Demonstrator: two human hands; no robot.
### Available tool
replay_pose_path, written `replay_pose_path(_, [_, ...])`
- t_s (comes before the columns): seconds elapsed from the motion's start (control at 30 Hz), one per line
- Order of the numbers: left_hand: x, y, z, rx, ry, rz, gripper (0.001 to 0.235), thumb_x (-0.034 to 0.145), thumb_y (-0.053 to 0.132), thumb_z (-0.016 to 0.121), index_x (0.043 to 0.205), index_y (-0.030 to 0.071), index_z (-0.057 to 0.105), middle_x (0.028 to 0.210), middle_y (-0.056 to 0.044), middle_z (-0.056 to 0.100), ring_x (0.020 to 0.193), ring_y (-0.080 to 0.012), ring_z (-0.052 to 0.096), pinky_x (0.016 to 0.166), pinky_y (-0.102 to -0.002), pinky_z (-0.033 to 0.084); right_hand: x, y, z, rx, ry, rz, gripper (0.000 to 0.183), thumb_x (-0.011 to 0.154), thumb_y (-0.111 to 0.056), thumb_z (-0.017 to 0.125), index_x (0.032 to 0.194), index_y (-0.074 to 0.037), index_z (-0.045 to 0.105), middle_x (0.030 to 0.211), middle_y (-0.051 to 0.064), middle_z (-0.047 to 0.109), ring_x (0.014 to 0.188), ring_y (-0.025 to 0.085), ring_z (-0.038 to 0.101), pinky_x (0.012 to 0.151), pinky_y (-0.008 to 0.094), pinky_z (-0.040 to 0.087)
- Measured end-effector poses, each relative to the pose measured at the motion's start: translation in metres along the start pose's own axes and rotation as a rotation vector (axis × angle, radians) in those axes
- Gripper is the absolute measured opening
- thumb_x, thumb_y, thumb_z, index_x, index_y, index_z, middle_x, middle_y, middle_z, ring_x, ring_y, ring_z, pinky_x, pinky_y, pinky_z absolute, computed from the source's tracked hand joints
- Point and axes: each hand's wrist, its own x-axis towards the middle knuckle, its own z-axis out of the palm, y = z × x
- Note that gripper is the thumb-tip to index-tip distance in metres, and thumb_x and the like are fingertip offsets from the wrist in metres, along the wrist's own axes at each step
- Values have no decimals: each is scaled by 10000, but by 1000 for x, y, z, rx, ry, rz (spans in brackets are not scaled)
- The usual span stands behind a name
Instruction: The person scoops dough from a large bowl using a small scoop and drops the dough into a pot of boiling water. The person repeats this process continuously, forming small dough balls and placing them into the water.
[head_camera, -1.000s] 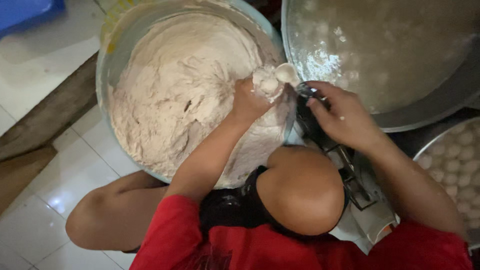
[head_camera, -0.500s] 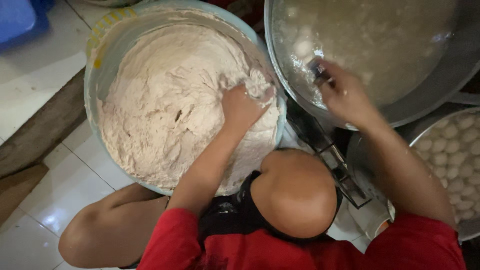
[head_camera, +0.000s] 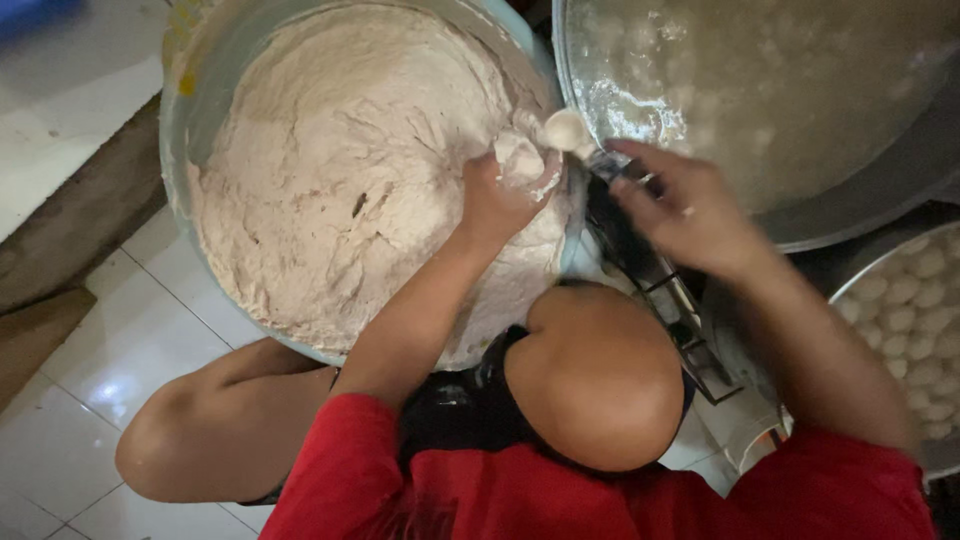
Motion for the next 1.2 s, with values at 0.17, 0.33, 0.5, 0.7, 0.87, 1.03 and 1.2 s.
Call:
replay_pose_path(0.17, [4, 2, -2, 133, -78, 12, 135, 807, 140, 805, 884, 59, 730, 810, -148, 740, 755, -312, 753, 664, -378, 574, -8, -17, 21, -72, 28, -171, 444, 987, -132, 657, 1416, -34, 600, 995, 136, 718, 739, 133, 634, 664, 301, 525])
replay_pose_path(0.33, [5, 6, 0, 306, -147, -156, 213, 698, 194, 817, 855, 74, 739, 789, -158, 741, 744, -347, 736, 671, -420, 573, -4, -20, 21, 124, -115, 52, 393, 983, -158, 647, 1361, -53, 632, 822, 48, 709, 625, 89, 575, 557, 265, 482])
replay_pose_path(0.5, [7, 15, -7, 582, -183, -21, 290, 749, 347, 822, 794, 72, 743, 717, -160, 719, 651, -355, 701, 615, -475, 539, 4, -6, 11, 209, -125, 93, 433, 983, -160, 625, 1406, -75, 597, 816, 7, 694, 573, 72, 550, 505, 238, 460])
replay_pose_path(0.7, [-13, 7, -7, 389, -170, 138, 203, 847, 333, 787, 864, 132, 767, 779, -102, 718, 685, -334, 681, 608, -438, 538, 28, 23, -5, -145, 210, -284, 510, 1029, -76, 664, 1523, -18, 553, 1215, 220, 705, 1025, 228, 704, 838, 340, 553])
replay_pose_path(0.87, [-11, -19, -6, 483, -233, 423, 75, 868, 215, 747, 936, 183, 754, 893, -43, 748, 730, -297, 687, 620, -436, 524, 47, 23, -21, -210, 281, -156, 449, 1018, -67, 621, 1467, -59, 621, 1239, 234, 695, 960, 266, 717, 788, 378, 576])
replay_pose_path(1.03, [-15, -22, -1, 279, -87, 242, 148, 856, 151, 786, 979, 117, 713, 902, -55, 742, 784, -285, 719, 690, -408, 566, 24, 16, -17, -165, 205, -70, 429, 1034, -108, 647, 1457, -49, 615, 1122, 204, 721, 871, 262, 680, 753, 359, 539])
replay_pose_path(1.2, [-13, -4, 1, 72, 18, 46, 194, 812, 151, 828, 925, 64, 697, 859, -114, 729, 779, -316, 727, 693, -396, 571, -7, -6, 14, -46, 14, -144, 459, 993, -171, 669, 1429, -47, 597, 1042, 153, 735, 810, 180, 665, 712, 321, 540])
